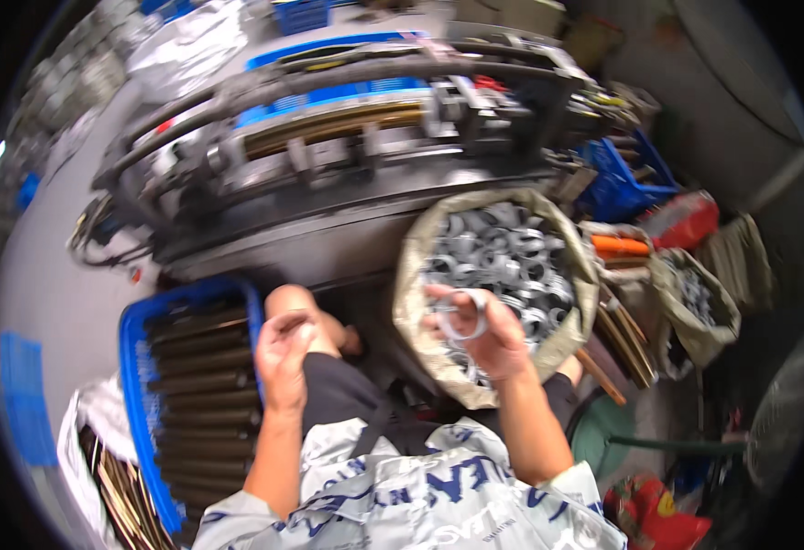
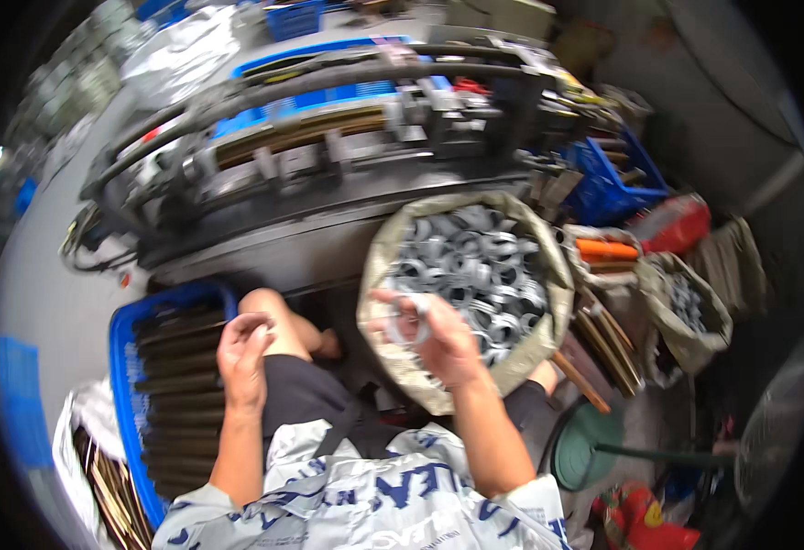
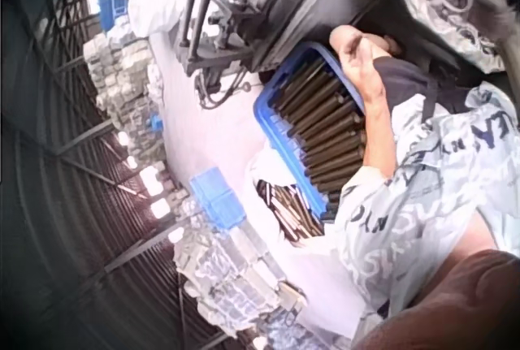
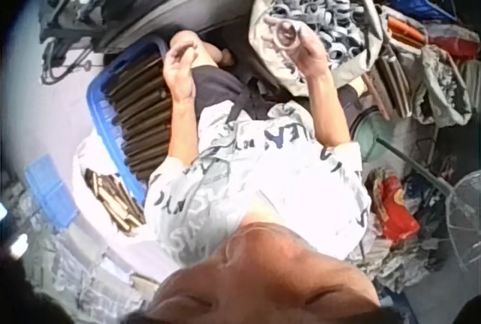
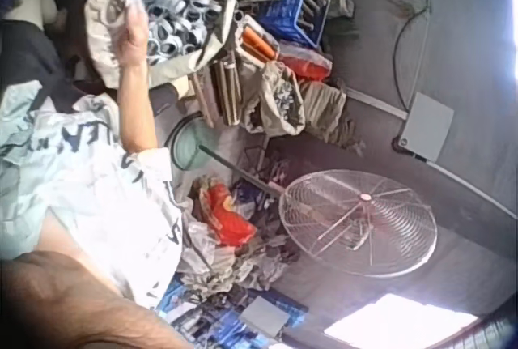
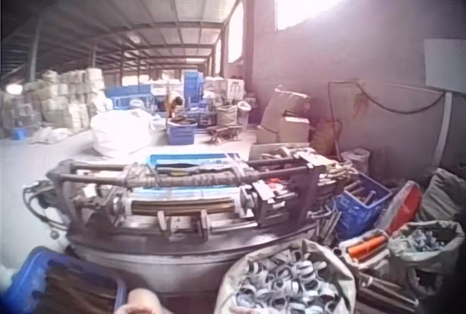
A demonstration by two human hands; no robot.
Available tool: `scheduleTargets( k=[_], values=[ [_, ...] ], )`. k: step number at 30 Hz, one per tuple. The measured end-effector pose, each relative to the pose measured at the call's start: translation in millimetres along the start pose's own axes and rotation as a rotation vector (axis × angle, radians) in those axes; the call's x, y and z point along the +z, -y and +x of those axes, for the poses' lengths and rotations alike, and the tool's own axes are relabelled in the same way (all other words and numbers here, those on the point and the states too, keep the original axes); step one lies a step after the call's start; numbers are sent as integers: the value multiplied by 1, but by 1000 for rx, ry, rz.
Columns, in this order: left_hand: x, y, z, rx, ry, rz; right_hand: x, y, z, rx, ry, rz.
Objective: The person attaches ring caps onto the ends of metal tubes by hand and places each tube into a pressing machine to press them on.
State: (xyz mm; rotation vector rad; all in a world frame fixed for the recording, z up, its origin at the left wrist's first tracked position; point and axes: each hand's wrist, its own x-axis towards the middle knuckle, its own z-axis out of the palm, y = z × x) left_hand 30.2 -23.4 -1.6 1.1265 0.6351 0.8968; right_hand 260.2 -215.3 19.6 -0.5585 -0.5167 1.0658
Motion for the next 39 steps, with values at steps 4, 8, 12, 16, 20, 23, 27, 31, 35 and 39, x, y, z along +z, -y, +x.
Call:
scheduleTargets(
  k=[4,8,12,16,20,23,27,31,35,39],
  values=[
    [8,-18,-3,30,40,-216,-93,-18,-26,192,-472,-1163],
    [25,-56,-12,75,170,-298,-118,-42,-41,-27,-609,-1504],
    [50,-113,-4,619,1122,-524,-133,-62,-38,-119,-624,-1496],
    [93,-159,-63,576,782,-703,-137,-62,-43,-177,-630,-1597],
    [95,-164,-55,567,839,-680,-139,-64,-45,-150,-601,-1613],
    [95,-163,-56,533,908,-693,-136,-67,-43,-173,-576,-1662],
    [97,-164,-56,523,942,-701,-131,-65,-46,-146,-600,-1610],
    [101,-167,-54,541,962,-692,-134,-65,-47,-170,-596,-1608],
    [109,-164,-61,545,949,-736,-135,-67,-48,-167,-611,-1586],
    [112,-172,-47,536,1110,-689,-138,-68,-50,-179,-604,-1595]
  ],
)
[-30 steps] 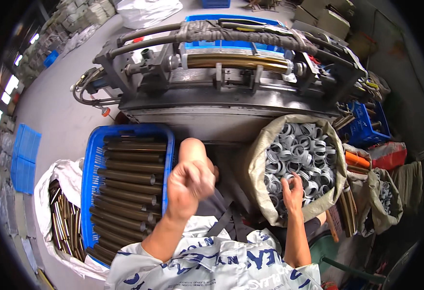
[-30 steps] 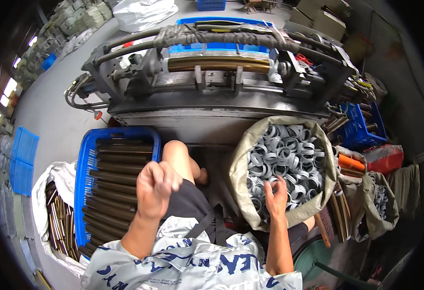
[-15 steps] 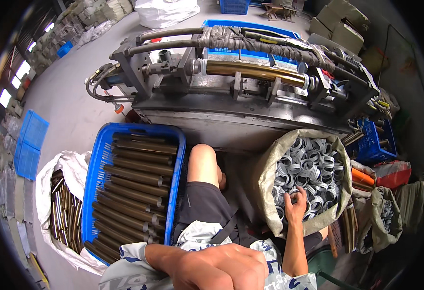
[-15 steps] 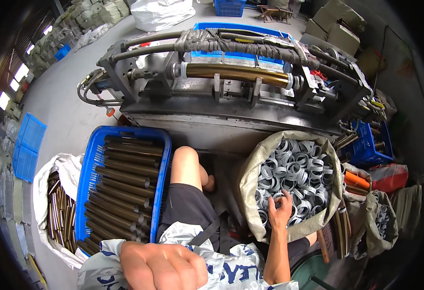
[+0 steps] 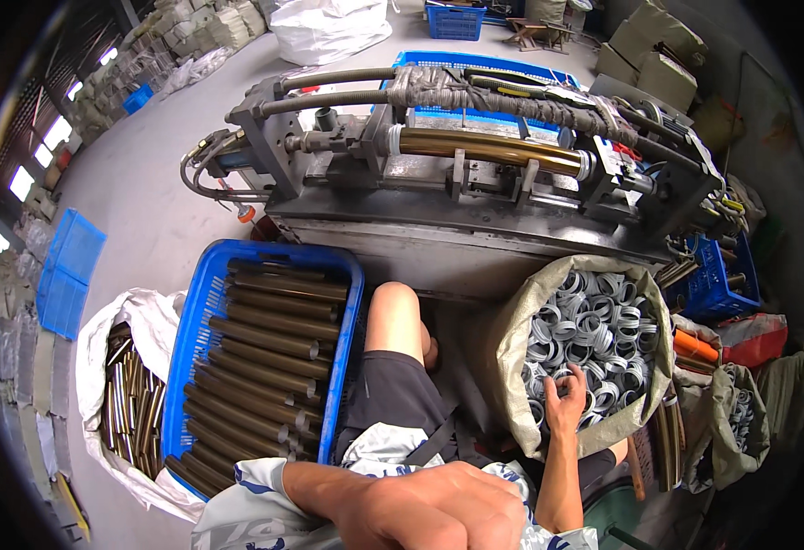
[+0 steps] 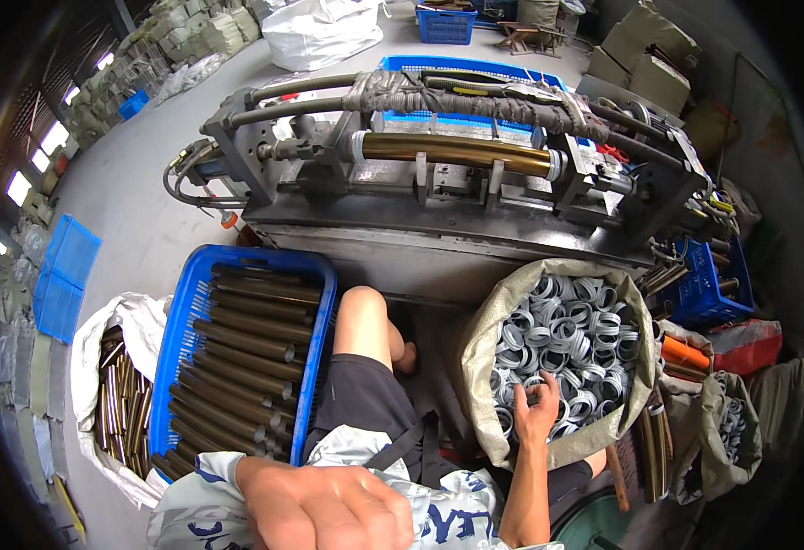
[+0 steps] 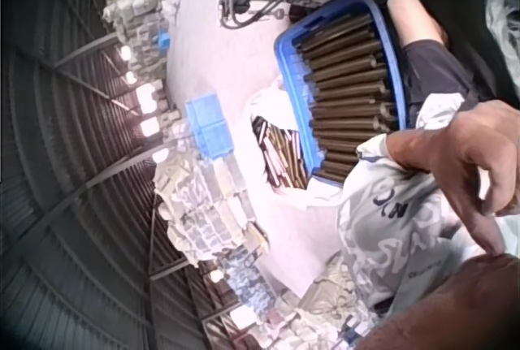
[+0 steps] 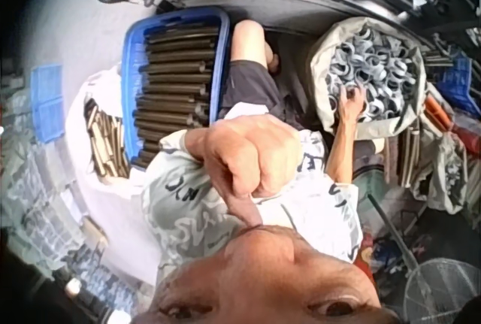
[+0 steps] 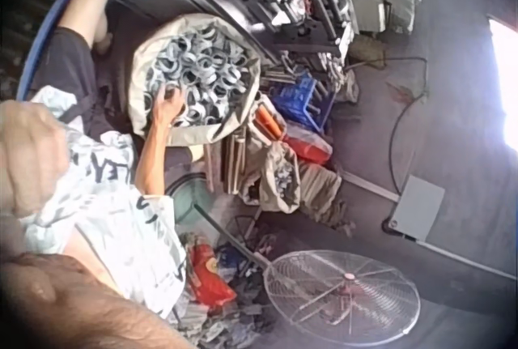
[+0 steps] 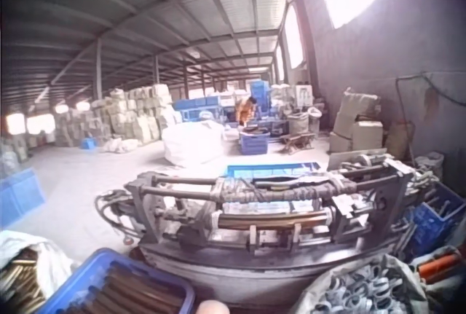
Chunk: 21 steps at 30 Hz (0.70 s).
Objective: The person attaches ring caps onto the ends of metal tubes by hand and places each tube into a pressing machine to press them on.
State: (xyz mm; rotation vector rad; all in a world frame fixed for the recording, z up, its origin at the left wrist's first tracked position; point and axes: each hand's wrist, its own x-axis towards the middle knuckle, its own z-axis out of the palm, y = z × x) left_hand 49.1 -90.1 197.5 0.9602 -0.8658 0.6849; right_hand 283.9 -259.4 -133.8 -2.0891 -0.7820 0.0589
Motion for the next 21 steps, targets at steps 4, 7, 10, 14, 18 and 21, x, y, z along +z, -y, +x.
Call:
scheduleTargets(
  k=[4,7,10,14,18,21],
  values=[
    [18,19,-21,-1,-190,4,0,8,0,-10,14,13],
    [25,22,-23,-272,-236,-159,-2,5,0,-21,7,36],
    [35,26,-28,-309,-226,-673,-6,10,2,-4,33,40],
    [39,22,-31,-342,-149,-943,-4,6,2,-44,18,41],
    [40,36,-39,-311,-103,-997,-1,8,2,-32,18,66],
    [35,29,-36,-355,-55,-1020,2,-2,-1,-57,-10,41]
  ],
)
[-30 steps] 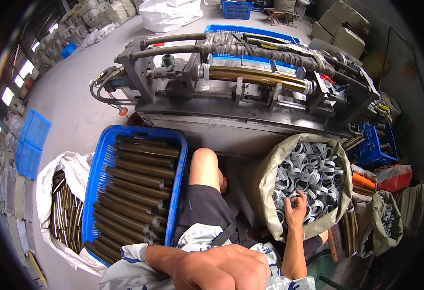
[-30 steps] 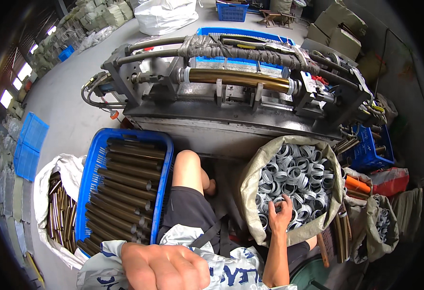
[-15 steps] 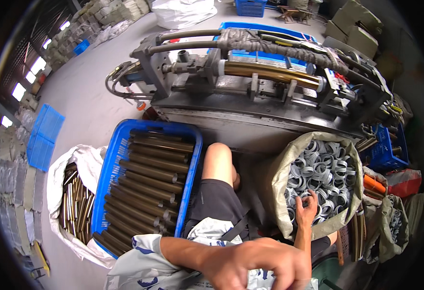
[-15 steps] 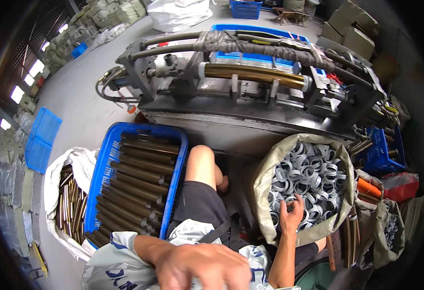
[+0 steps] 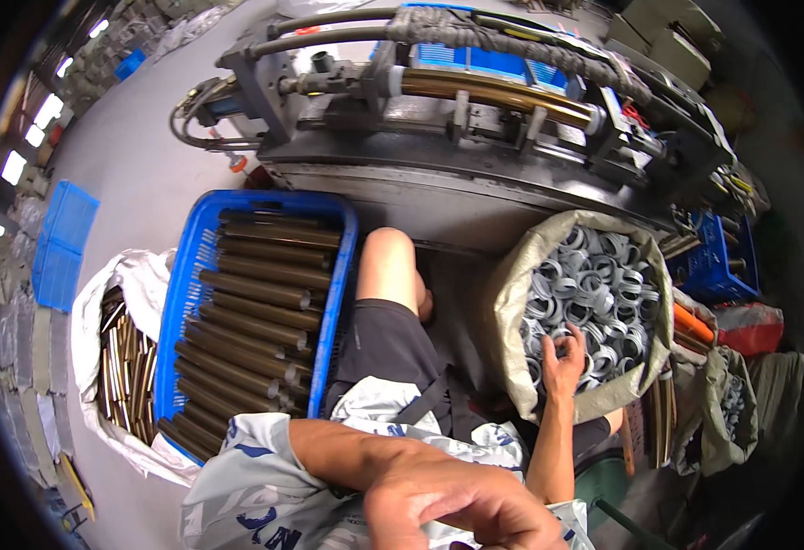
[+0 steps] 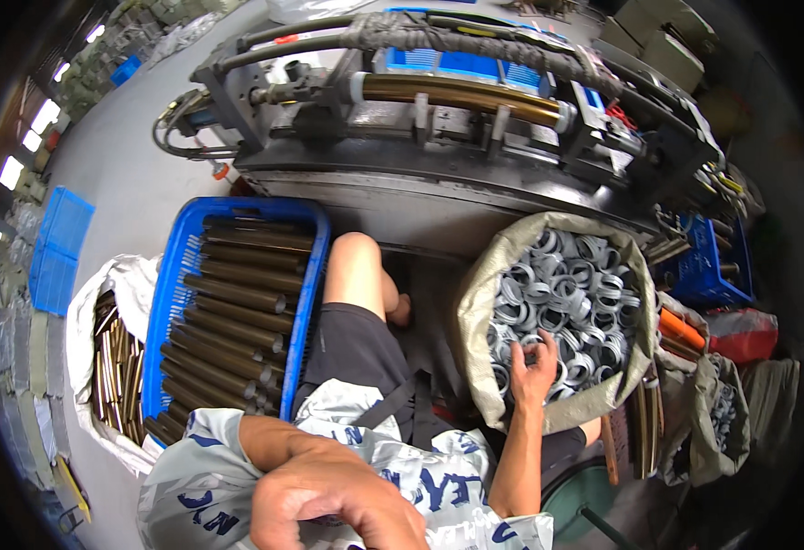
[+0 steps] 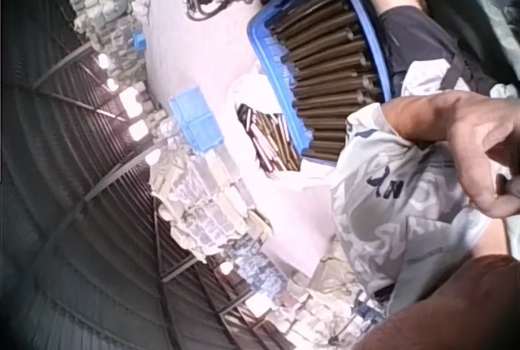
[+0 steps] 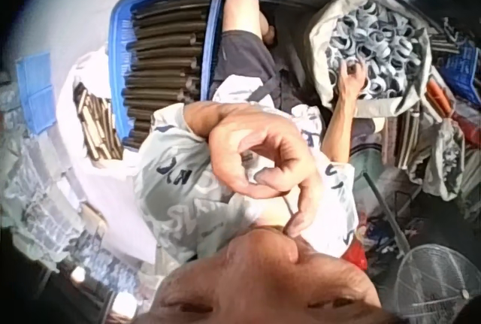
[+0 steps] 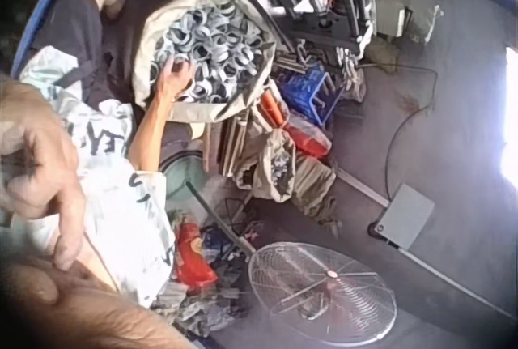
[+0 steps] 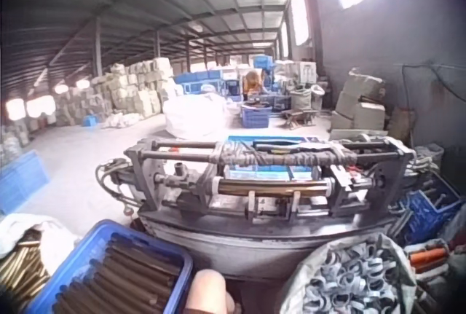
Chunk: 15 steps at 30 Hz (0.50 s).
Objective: The person attaches ring caps onto the ends of metal tubes by hand and places each tube into a pressing machine to press them on.
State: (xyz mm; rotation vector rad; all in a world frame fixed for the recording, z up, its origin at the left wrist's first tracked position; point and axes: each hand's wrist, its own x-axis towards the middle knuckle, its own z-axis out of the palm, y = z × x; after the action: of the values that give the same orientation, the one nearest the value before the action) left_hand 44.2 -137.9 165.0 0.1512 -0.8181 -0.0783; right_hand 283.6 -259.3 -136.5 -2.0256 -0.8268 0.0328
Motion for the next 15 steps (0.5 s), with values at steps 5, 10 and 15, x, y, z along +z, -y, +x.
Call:
scheduleTargets(
  k=[5,10,15],
  values=[
    [-5,8,0,46,-6,33,3,2,1,2,8,-10],
    [-3,7,-1,45,-32,66,-2,2,3,4,16,-26],
    [-7,-10,-3,21,-336,77,-5,0,2,33,-3,-14]
  ],
)
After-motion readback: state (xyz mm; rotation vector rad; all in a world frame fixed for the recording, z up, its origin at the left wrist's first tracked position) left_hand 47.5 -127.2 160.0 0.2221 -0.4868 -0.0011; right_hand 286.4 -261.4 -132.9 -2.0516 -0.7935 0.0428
